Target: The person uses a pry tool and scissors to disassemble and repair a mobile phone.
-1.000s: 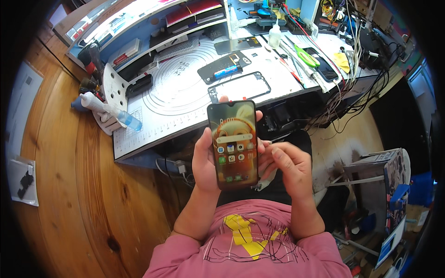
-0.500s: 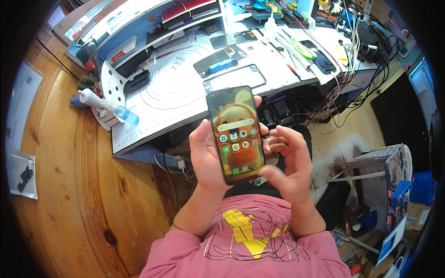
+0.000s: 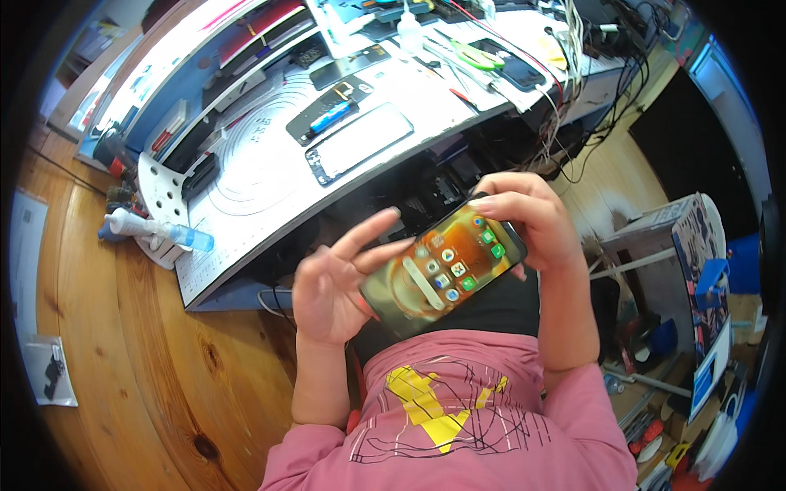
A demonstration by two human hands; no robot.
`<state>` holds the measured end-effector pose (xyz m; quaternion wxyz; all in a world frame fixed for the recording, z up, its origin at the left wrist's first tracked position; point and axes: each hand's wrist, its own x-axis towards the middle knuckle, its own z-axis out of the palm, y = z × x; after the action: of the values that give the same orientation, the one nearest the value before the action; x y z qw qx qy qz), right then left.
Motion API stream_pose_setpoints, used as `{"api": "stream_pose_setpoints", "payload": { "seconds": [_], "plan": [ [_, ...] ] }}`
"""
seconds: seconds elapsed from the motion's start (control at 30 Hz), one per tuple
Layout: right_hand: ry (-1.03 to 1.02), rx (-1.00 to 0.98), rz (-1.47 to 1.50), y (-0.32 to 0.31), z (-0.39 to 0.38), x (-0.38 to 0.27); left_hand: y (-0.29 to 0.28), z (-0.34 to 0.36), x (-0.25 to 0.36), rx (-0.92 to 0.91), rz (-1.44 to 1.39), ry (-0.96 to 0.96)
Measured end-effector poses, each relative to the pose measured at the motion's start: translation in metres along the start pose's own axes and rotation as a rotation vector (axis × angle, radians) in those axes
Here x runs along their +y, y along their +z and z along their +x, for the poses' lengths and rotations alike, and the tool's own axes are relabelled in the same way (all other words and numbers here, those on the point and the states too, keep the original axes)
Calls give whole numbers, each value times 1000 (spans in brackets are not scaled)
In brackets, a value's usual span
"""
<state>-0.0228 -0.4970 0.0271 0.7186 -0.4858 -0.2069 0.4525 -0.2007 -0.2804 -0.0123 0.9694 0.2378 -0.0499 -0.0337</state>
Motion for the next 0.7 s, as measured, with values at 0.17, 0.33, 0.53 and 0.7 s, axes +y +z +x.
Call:
{"api": "stream_pose_setpoints", "payload": {
  "seconds": [0.17,0.33,0.53,0.7],
  "plan": [
    [44,35,-84,12,8,-3,8,6,-12,134,254,-236],
    [-177,224,157,30,-3,15,19,8,-19,267,213,22],
    [-193,117,54,60,-29,45,8,12,-23,152,36,195],
    [-180,37,92,64,-30,51,22,11,-25,293,127,175]
  ]
}}
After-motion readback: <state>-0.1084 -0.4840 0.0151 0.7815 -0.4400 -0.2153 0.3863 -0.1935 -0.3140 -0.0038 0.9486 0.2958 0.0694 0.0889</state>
